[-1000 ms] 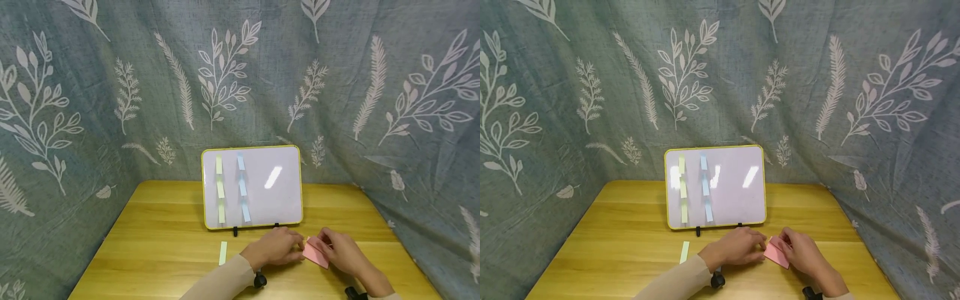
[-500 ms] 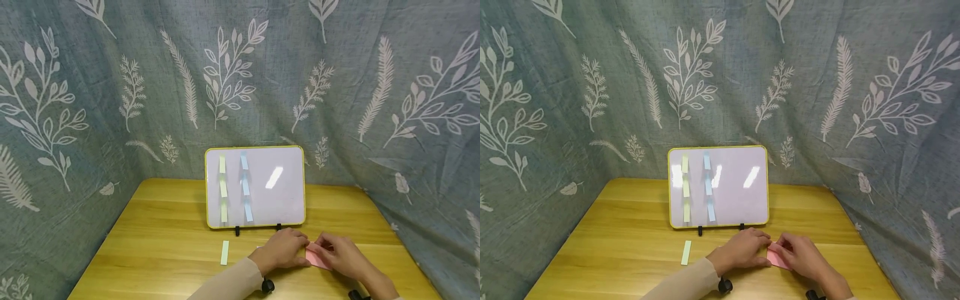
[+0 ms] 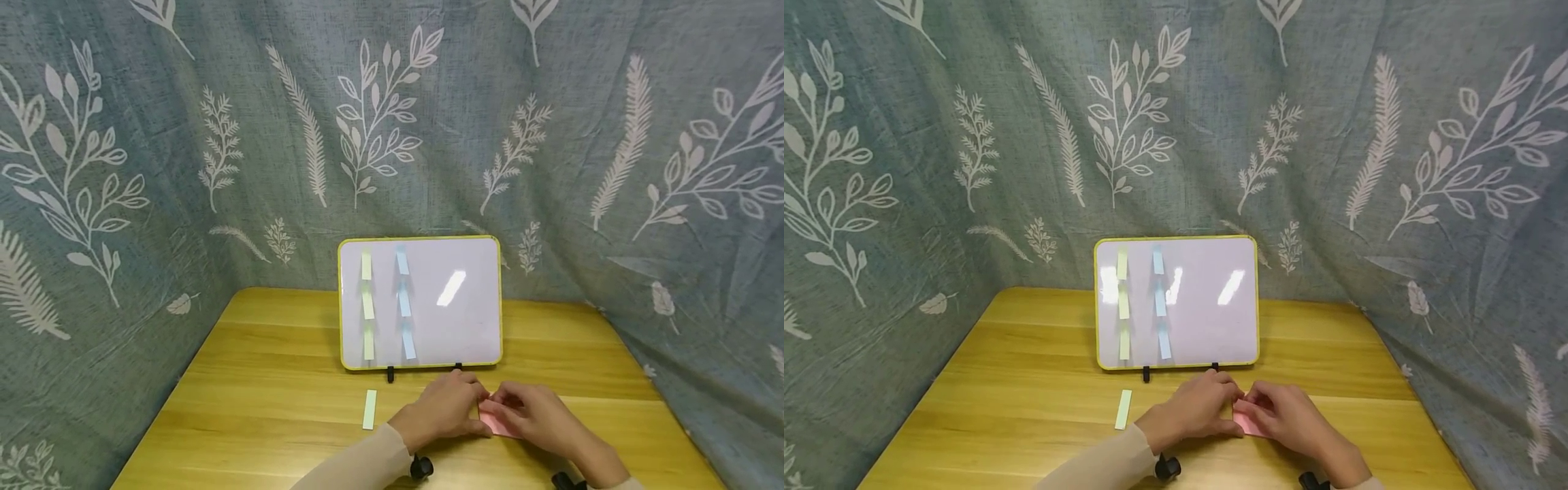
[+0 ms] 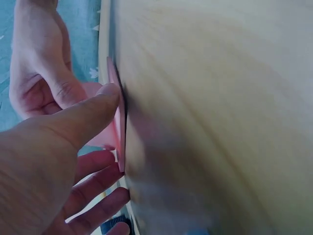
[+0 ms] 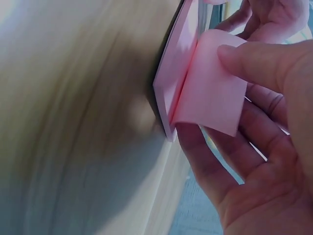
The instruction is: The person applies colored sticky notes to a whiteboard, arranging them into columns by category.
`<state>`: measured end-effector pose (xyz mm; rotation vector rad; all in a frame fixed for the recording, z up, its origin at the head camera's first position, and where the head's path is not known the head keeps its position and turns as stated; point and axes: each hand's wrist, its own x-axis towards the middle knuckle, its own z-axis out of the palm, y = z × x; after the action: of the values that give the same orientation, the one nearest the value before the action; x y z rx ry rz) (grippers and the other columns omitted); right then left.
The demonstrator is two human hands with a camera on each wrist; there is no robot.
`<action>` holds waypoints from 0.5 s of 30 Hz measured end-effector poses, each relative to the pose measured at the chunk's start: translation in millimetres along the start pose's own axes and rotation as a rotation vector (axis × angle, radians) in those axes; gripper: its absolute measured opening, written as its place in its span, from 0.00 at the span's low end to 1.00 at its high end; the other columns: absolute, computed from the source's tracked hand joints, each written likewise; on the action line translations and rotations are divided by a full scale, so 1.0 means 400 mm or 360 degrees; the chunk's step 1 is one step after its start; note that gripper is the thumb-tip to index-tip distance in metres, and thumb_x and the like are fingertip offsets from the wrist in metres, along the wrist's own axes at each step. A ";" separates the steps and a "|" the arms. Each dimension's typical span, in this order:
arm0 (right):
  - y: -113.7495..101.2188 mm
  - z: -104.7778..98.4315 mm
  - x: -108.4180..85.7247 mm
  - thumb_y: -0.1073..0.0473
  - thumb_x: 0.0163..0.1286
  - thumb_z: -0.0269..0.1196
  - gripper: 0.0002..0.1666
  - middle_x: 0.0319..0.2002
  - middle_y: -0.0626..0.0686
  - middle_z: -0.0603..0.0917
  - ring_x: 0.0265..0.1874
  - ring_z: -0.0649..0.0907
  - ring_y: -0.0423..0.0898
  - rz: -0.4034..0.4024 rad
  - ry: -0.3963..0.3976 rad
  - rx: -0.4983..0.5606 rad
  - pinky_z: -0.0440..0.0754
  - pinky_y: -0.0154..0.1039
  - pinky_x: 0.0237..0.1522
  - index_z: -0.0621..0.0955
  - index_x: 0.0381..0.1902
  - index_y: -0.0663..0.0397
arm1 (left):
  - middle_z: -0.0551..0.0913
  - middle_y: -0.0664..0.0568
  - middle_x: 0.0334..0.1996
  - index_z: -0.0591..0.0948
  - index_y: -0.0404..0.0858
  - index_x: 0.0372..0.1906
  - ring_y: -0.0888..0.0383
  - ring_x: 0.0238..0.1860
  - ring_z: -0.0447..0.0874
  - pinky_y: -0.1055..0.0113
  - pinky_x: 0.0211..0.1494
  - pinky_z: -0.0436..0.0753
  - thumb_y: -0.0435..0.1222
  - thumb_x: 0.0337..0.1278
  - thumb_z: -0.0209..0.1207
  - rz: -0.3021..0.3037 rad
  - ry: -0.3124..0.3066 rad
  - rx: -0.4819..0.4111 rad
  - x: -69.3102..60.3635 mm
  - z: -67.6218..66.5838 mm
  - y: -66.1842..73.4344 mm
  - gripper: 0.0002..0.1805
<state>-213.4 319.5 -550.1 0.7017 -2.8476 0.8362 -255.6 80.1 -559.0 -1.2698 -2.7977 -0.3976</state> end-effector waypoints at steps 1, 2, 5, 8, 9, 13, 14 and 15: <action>-0.004 0.003 0.002 0.47 0.84 0.76 0.07 0.36 0.31 0.91 0.33 0.80 0.28 -0.0013 0.0001 0.0003 0.80 0.31 0.38 0.89 0.41 0.30 | 0.91 0.68 0.61 0.94 0.58 0.66 0.66 0.59 0.85 0.70 0.65 0.85 0.66 0.64 0.80 -0.0006 -0.0003 -0.0014 -0.005 -0.005 -0.003 0.31; -0.007 0.005 0.004 0.47 0.84 0.76 0.07 0.36 0.31 0.91 0.32 0.79 0.28 -0.0022 -0.0005 0.0009 0.79 0.31 0.39 0.89 0.41 0.30 | 0.91 0.67 0.61 0.94 0.58 0.65 0.66 0.58 0.85 0.70 0.64 0.85 0.66 0.63 0.81 -0.0010 -0.0007 -0.0026 -0.010 -0.009 -0.007 0.31; -0.021 0.012 0.010 0.49 0.83 0.77 0.07 0.35 0.33 0.91 0.32 0.79 0.29 -0.0058 -0.0018 0.0030 0.80 0.31 0.39 0.89 0.41 0.31 | 0.91 0.66 0.61 0.94 0.57 0.66 0.66 0.58 0.85 0.70 0.63 0.85 0.65 0.60 0.84 -0.0036 -0.0015 -0.0068 -0.023 -0.021 -0.015 0.33; -0.035 0.022 0.016 0.51 0.83 0.76 0.06 0.36 0.34 0.92 0.33 0.81 0.29 -0.0098 -0.0030 0.0055 0.82 0.32 0.40 0.90 0.42 0.33 | 0.91 0.65 0.61 0.94 0.55 0.66 0.66 0.57 0.85 0.70 0.63 0.86 0.64 0.58 0.86 -0.0071 -0.0025 -0.0101 -0.037 -0.030 -0.020 0.34; -0.039 0.026 0.018 0.52 0.83 0.76 0.06 0.37 0.34 0.92 0.33 0.82 0.29 -0.0105 -0.0033 0.0061 0.83 0.32 0.40 0.90 0.42 0.33 | 0.92 0.64 0.60 0.94 0.55 0.66 0.66 0.57 0.85 0.70 0.63 0.86 0.63 0.57 0.86 -0.0083 -0.0030 -0.0112 -0.042 -0.033 -0.021 0.35; -0.047 0.038 0.020 0.52 0.84 0.75 0.06 0.40 0.32 0.93 0.37 0.86 0.29 -0.0104 -0.0056 0.0075 0.86 0.33 0.43 0.90 0.44 0.31 | 0.91 0.63 0.60 0.94 0.54 0.67 0.65 0.56 0.84 0.67 0.63 0.87 0.62 0.56 0.88 -0.0123 -0.0052 -0.0139 -0.058 -0.039 -0.025 0.36; -0.047 0.041 0.020 0.52 0.84 0.75 0.06 0.40 0.32 0.93 0.39 0.87 0.29 -0.0097 -0.0062 0.0073 0.87 0.34 0.44 0.90 0.44 0.30 | 0.91 0.63 0.60 0.94 0.54 0.67 0.65 0.57 0.84 0.67 0.64 0.87 0.62 0.57 0.87 -0.0132 -0.0057 -0.0142 -0.061 -0.040 -0.026 0.36; -0.047 0.044 0.018 0.53 0.84 0.75 0.07 0.41 0.32 0.94 0.40 0.88 0.29 -0.0098 -0.0064 0.0070 0.88 0.34 0.45 0.90 0.44 0.29 | 0.91 0.63 0.60 0.94 0.53 0.67 0.65 0.57 0.84 0.66 0.63 0.86 0.63 0.58 0.86 -0.0142 -0.0061 -0.0152 -0.064 -0.040 -0.027 0.35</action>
<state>-210.6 293.1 -554.0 0.8161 -2.8345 0.8877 -247.7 50.7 -549.7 -1.1843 -2.9081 -0.5232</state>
